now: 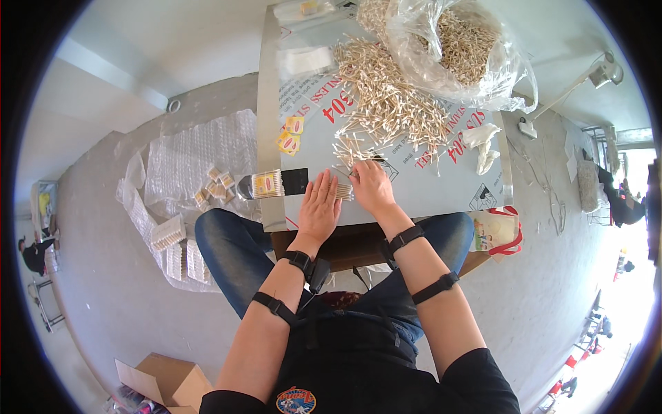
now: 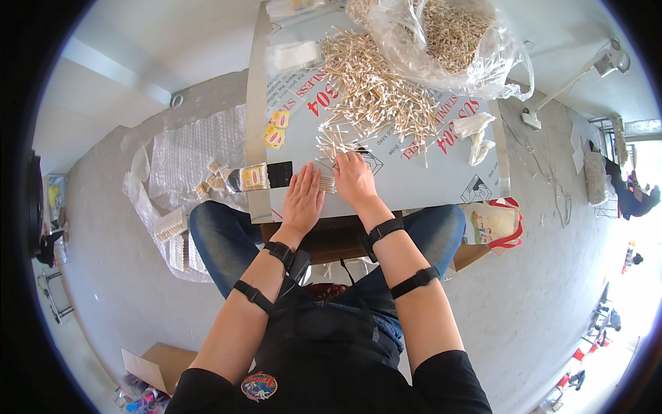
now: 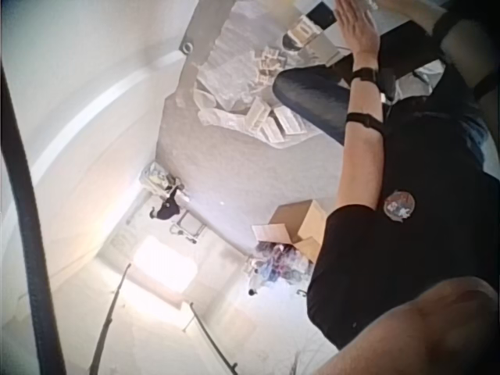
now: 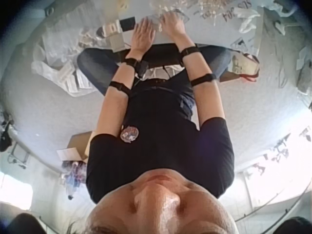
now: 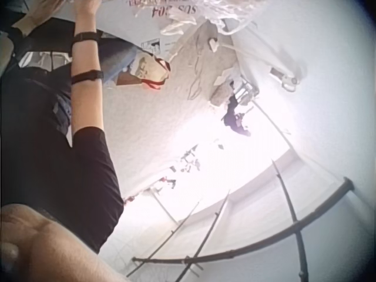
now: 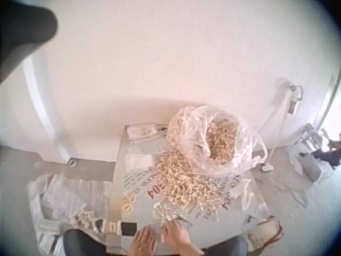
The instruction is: The person is assembling small medical or hygiene components by hand at a workstation.
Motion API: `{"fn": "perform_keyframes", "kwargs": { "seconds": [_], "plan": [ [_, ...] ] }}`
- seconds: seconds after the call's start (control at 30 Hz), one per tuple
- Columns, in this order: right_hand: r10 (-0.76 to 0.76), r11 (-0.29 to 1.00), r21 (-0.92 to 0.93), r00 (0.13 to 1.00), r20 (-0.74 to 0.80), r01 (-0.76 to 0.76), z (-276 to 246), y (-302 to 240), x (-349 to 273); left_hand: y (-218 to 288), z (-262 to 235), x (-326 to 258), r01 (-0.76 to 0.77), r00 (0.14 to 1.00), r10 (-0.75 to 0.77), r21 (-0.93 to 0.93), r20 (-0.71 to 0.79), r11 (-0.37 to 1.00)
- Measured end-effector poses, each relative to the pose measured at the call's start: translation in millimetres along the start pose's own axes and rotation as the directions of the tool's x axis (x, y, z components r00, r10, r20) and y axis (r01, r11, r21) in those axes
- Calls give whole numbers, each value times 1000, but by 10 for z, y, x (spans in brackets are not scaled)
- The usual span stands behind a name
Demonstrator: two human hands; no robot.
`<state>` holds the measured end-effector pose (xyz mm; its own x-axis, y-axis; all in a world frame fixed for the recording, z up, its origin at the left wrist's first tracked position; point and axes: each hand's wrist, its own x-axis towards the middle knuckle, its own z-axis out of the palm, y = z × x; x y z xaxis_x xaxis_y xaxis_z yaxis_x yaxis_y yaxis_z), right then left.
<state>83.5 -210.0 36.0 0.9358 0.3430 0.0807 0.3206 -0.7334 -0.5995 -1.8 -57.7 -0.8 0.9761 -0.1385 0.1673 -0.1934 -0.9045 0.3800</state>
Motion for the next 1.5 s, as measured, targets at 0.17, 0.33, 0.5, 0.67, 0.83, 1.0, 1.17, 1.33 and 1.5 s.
{"fn": "perform_keyframes", "kwargs": {
  "seconds": [0.17,0.33,0.5,0.67,0.83,1.0,1.17,1.33,1.5],
  "plan": [
    [13,999,-46,999,-43,-15,74,81,24,15,-12,33,-15,1000,15,0,-13,1000],
    [6,1000,-19,998,-59,-7,43,118,-23,-59,-41,104,-85,996,84,36,13,996],
    [-42,999,-2,999,-26,42,50,154,-108,-75,-42,95,-96,995,96,15,8,995],
    [-125,991,34,992,-32,126,107,109,-113,-52,-56,110,-86,996,86,24,11,996],
    [-67,998,-3,997,-37,67,106,87,-32,-39,-61,106,-80,997,80,0,5,997],
    [-1,1000,-20,999,-35,0,81,23,14,-45,-61,96,-76,997,76,-13,-10,997],
    [-103,994,42,994,41,101,109,-12,0,-40,-77,92,-54,998,53,-29,-30,998],
    [-64,998,-18,998,-6,64,11,-87,136,-36,-75,95,-86,996,86,51,2,995],
    [-148,973,-167,985,92,162,-26,-32,260,-18,-83,97,-79,997,79,42,-7,996]
  ]
}}
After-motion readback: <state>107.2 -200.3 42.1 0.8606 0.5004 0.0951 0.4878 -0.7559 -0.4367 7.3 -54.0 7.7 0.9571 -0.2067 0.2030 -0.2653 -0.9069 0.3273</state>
